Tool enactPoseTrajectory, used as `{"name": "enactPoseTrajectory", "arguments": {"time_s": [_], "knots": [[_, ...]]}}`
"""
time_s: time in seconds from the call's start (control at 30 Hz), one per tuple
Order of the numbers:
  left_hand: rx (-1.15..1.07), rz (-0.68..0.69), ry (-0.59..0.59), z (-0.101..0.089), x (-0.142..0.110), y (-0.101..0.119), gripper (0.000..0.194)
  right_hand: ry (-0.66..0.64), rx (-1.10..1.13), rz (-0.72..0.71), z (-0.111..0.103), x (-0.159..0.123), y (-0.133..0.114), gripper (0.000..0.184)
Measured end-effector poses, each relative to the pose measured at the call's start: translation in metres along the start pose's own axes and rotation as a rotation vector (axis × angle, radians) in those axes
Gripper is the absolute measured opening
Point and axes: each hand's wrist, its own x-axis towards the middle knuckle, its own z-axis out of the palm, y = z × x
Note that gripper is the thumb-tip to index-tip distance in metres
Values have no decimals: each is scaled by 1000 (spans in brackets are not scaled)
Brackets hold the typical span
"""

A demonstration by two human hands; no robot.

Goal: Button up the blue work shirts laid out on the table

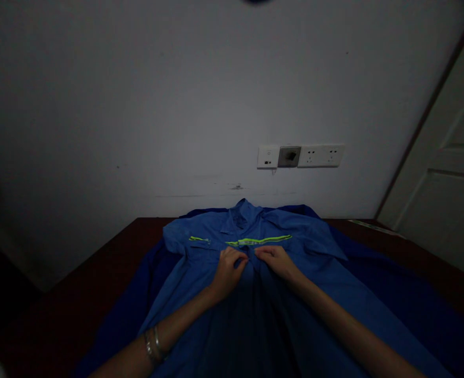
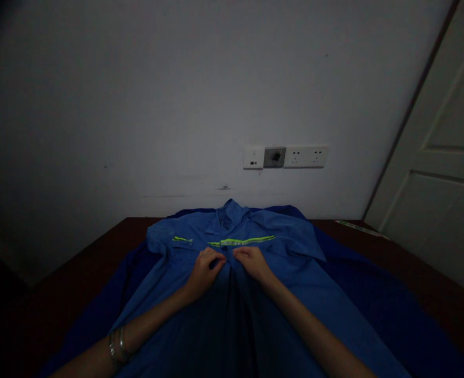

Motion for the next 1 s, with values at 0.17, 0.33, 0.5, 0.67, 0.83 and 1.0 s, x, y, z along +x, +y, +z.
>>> {"name": "enactPoseTrajectory", "arguments": {"time_s": [0.17, 0.33, 0.5, 0.67, 0.83, 1.0], "knots": [[-7, 9, 10, 0, -1, 1, 10, 10, 53, -8, 4, 0, 5, 32], [-22, -40, 29, -1, 1, 6, 10, -6, 112, 34, 3, 0, 3, 30], [-81, -90, 33, -1, 2, 7, 10, -8, 155, 80, 3, 0, 1, 30], [-87, -88, 55, 1, 2, 6, 10, 15, 97, 40, 3, -1, -1, 27], [-56, -74, 64, 2, 2, 8, 11, -2, 40, -4, 2, -3, -7, 27], [-32, -82, 79, 2, 1, 9, 10, -6, 23, -1, 2, -4, -11, 27]]}}
